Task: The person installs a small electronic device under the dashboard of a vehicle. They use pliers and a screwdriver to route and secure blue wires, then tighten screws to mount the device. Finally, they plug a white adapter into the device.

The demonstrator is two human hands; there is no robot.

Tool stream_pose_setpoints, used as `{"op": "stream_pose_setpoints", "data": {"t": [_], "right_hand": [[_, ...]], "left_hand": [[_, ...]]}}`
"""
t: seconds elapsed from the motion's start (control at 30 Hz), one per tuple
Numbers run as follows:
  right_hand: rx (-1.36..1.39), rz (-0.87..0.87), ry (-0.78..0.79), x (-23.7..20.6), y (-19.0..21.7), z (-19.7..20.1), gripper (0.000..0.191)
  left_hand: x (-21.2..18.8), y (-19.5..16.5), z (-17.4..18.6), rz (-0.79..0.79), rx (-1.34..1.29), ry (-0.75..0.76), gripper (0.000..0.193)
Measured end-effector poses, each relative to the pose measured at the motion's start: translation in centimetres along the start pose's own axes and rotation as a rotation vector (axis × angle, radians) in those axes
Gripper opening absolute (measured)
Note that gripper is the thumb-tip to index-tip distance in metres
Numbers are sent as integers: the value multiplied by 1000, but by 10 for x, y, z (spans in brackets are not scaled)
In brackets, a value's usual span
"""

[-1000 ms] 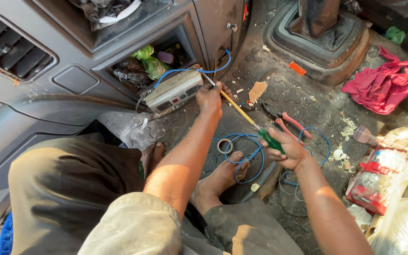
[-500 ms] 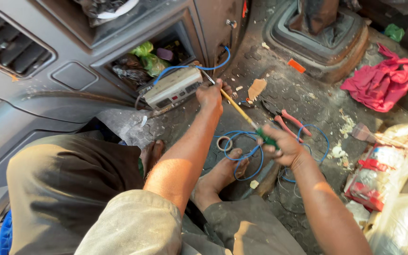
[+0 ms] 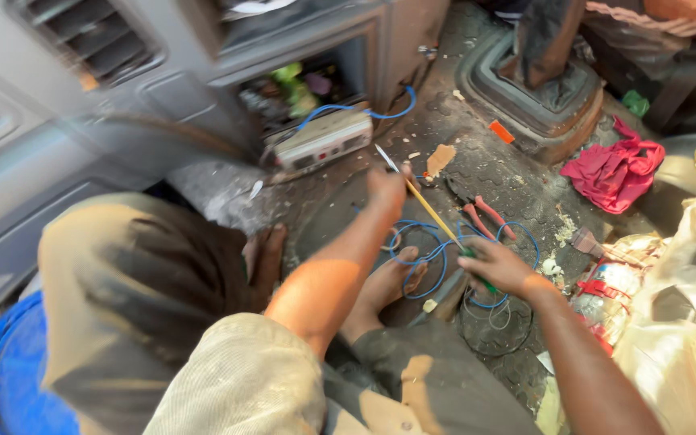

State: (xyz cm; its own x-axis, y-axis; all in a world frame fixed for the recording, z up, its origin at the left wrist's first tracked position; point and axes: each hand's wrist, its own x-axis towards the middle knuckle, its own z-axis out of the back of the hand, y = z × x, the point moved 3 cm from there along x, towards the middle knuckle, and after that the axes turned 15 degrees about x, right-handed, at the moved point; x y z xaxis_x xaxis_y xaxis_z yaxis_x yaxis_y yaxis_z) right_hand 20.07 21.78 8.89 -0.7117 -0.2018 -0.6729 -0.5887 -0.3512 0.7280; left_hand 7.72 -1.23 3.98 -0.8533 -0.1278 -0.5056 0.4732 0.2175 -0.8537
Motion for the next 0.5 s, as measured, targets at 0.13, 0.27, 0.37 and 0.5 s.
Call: {"op": "stream_pose_setpoints", "data": {"t": [0.13,0.27,0.37,0.5], "right_hand": [[-36,-197,83,-55,32,-40,38],[-124,-136,272,-57,66,-122,31],[-11,-223,226,-31,65,-189,32],[420,-285,234,3,35,-279,32]], "left_hand": [[-44,23,54,-39,-218,-75,21],[-43,12,130,-95,-378,-161,10],[-30,-1,177,-12,-430,-143,11],[-13,-14,215,17,-235,-89,18]]}}
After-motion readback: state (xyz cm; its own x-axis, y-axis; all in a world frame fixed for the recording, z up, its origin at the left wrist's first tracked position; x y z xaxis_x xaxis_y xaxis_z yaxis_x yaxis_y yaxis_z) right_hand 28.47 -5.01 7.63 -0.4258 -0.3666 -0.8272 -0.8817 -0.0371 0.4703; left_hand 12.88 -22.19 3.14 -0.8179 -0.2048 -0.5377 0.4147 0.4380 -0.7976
